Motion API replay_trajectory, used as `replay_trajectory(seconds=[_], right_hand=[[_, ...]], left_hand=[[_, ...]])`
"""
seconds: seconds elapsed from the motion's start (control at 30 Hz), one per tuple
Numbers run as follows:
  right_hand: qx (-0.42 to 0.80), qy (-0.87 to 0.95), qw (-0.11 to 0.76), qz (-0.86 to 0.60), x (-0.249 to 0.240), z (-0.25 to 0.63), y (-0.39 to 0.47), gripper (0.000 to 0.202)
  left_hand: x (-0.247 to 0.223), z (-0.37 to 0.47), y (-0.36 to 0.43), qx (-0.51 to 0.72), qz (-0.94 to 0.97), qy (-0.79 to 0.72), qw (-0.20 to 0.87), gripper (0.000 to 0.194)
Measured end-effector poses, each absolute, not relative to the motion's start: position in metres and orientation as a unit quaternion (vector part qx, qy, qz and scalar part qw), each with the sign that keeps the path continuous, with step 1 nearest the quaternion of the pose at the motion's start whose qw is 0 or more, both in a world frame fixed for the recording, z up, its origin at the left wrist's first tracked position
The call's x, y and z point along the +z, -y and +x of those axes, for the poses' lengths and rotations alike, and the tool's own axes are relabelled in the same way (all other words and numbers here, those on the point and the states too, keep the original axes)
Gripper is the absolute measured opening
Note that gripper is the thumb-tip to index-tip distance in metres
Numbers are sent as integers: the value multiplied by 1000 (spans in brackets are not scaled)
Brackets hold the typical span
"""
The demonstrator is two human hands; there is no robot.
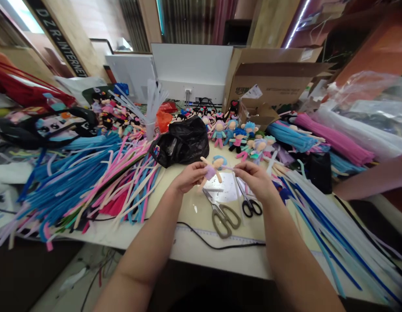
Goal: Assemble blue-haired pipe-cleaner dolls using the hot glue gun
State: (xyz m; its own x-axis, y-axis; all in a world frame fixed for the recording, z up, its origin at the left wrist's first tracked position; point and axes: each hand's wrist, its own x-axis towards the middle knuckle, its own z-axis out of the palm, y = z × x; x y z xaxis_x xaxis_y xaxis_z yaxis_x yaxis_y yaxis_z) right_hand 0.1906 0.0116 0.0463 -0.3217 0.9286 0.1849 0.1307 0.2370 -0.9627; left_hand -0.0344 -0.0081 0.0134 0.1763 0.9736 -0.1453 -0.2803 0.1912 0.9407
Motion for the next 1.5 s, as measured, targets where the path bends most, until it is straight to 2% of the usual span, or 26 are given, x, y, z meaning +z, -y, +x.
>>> replay_trajectory(seconds=[0.23,0.6,1.5], right_hand=[[433,712,377,-403,39,195,-3,19],[268,843,328,-332,40,191,7,11],[202,857,321,-349,34,192,6,6]], left_hand=[[12,-31,8,439,462,-423,644,34],[14,-23,12,391,478,-440,652,33],[6,-24,11,360,539,-412,640,30]])
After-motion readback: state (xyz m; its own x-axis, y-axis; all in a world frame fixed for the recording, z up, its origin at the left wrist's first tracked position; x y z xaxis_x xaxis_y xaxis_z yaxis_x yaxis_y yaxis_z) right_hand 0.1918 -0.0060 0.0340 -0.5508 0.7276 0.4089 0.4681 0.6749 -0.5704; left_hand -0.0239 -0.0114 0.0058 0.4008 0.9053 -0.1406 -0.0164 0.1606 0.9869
